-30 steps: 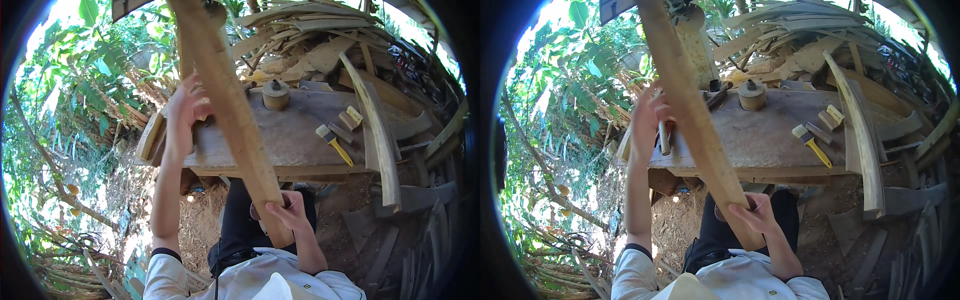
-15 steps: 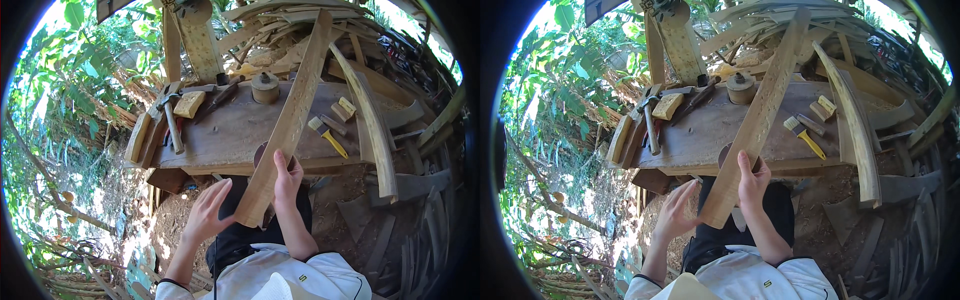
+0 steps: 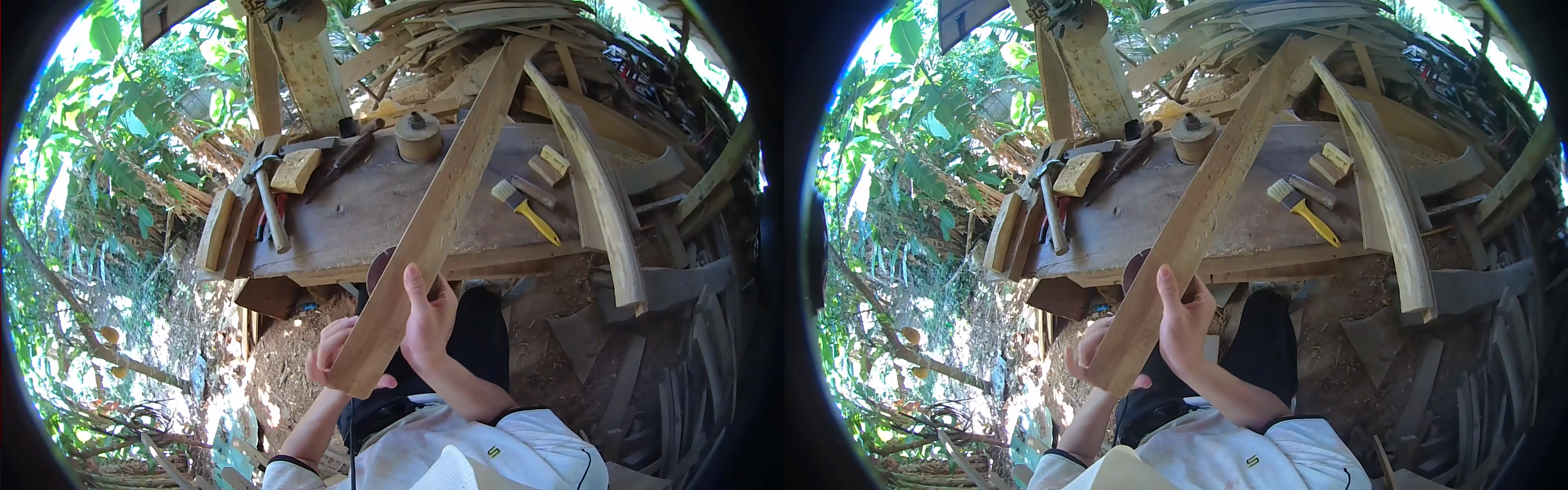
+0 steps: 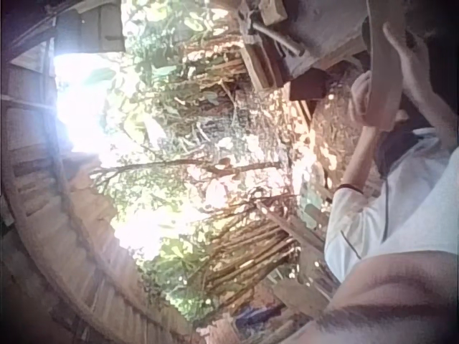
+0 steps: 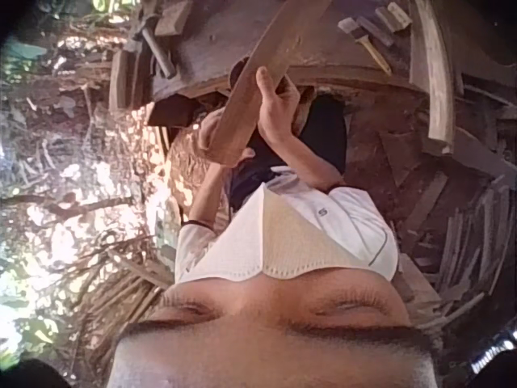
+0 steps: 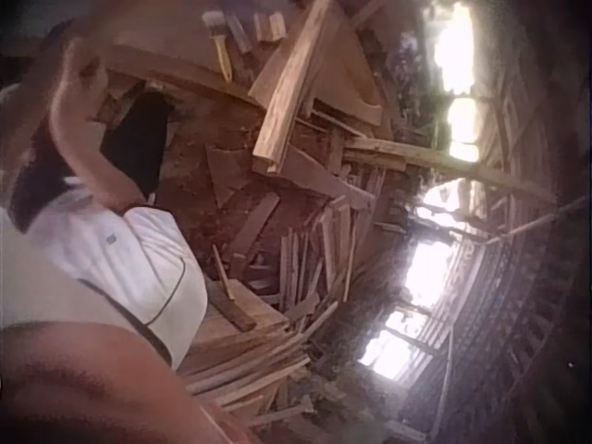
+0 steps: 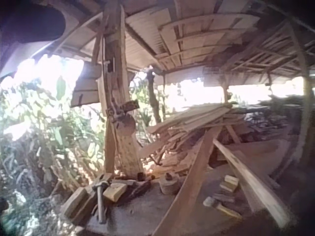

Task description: The person smooths a long, thin piece of wood using a sanding block, then switches to a smaller rectangular block of wood and sands its surfaces. Finally, the person uses a hammer to drive a nail into the smaller block of wood.

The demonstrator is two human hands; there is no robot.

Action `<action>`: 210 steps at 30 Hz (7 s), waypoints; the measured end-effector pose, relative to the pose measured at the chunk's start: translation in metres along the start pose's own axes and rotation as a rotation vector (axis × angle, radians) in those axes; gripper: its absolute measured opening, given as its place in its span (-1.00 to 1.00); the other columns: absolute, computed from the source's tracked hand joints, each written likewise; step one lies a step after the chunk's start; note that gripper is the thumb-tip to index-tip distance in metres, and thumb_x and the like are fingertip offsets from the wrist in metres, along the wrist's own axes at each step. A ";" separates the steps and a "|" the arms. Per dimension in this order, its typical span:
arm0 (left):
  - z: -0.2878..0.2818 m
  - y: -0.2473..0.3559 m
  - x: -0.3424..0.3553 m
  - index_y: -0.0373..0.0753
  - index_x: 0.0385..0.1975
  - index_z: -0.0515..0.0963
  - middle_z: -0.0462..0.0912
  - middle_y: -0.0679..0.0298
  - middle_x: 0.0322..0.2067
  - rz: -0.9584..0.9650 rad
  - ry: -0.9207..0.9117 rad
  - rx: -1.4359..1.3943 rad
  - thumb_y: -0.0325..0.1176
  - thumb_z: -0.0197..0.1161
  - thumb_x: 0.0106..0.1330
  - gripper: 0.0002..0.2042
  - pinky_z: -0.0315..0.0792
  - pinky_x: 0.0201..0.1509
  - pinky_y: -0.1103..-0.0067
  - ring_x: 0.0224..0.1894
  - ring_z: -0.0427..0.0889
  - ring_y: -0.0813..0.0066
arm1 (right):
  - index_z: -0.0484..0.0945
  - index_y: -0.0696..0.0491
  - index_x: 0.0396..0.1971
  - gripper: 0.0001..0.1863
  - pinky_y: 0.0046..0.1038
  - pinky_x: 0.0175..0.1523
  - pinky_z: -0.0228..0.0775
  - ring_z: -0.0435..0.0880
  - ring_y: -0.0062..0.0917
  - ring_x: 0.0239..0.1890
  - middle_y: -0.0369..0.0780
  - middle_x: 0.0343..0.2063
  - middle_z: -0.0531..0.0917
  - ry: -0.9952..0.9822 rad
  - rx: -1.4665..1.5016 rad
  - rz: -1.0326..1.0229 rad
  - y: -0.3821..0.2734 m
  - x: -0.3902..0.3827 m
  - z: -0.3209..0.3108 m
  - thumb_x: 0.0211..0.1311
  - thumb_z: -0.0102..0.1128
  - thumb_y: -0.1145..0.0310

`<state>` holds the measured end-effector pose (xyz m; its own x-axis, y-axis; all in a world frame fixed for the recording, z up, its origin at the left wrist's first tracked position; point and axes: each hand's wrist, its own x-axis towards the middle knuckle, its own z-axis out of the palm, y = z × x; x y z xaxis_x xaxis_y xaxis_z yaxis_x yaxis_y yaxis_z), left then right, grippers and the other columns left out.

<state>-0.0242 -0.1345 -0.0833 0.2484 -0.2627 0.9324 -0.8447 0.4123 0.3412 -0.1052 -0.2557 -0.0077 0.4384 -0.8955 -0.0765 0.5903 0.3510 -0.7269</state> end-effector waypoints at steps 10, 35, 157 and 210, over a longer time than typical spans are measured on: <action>-0.040 0.030 0.012 -0.24 0.13 0.31 0.58 -0.21 0.17 -0.142 -0.171 0.067 0.40 0.50 0.15 -0.12 0.63 0.27 0.12 0.16 0.71 -0.13 | 0.66 0.17 0.00 -0.72 -0.62 -0.01 0.40 0.56 -0.80 -0.17 -0.37 -0.16 0.73 -0.061 0.149 0.167 0.005 -0.033 0.008 0.60 0.29 0.24; -0.099 0.053 0.057 -0.16 -0.15 0.33 0.73 -0.03 -0.19 -0.097 -0.003 0.099 0.56 0.26 0.21 -0.22 0.54 0.07 0.08 -0.09 0.73 -0.07 | 0.66 0.31 0.06 -0.66 -0.56 -0.03 0.50 0.66 -0.64 -0.09 -0.23 -0.12 0.76 -0.210 -0.566 -0.302 -0.009 -0.024 -0.081 0.64 0.14 0.30; -0.038 0.021 0.081 -0.21 0.34 0.37 0.32 0.32 -0.48 -0.081 0.746 -0.455 0.54 0.02 0.30 -0.08 0.36 -0.26 0.45 -0.49 0.37 0.48 | 0.67 0.11 0.17 -0.66 -0.19 0.40 0.52 0.69 -0.24 0.29 -0.09 0.18 0.73 -0.925 -1.103 -0.687 -0.037 0.124 0.008 0.48 0.28 0.34; -0.248 0.069 0.068 -0.30 -0.14 0.32 0.21 0.37 -0.55 -0.212 0.867 -0.274 0.04 0.36 0.02 -0.40 0.18 -0.37 0.58 -0.60 0.23 0.58 | 0.72 0.07 0.06 -0.72 -0.22 0.06 0.72 0.82 -0.18 -0.01 -0.06 -0.01 0.80 -0.945 -0.954 -0.847 0.019 0.121 0.010 0.47 0.22 0.34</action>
<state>0.0524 0.0926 0.0332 0.7448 0.3415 0.5733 -0.6275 0.6505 0.4279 -0.0347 -0.3544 -0.0242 0.6780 -0.1215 0.7249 0.4072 -0.7589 -0.5081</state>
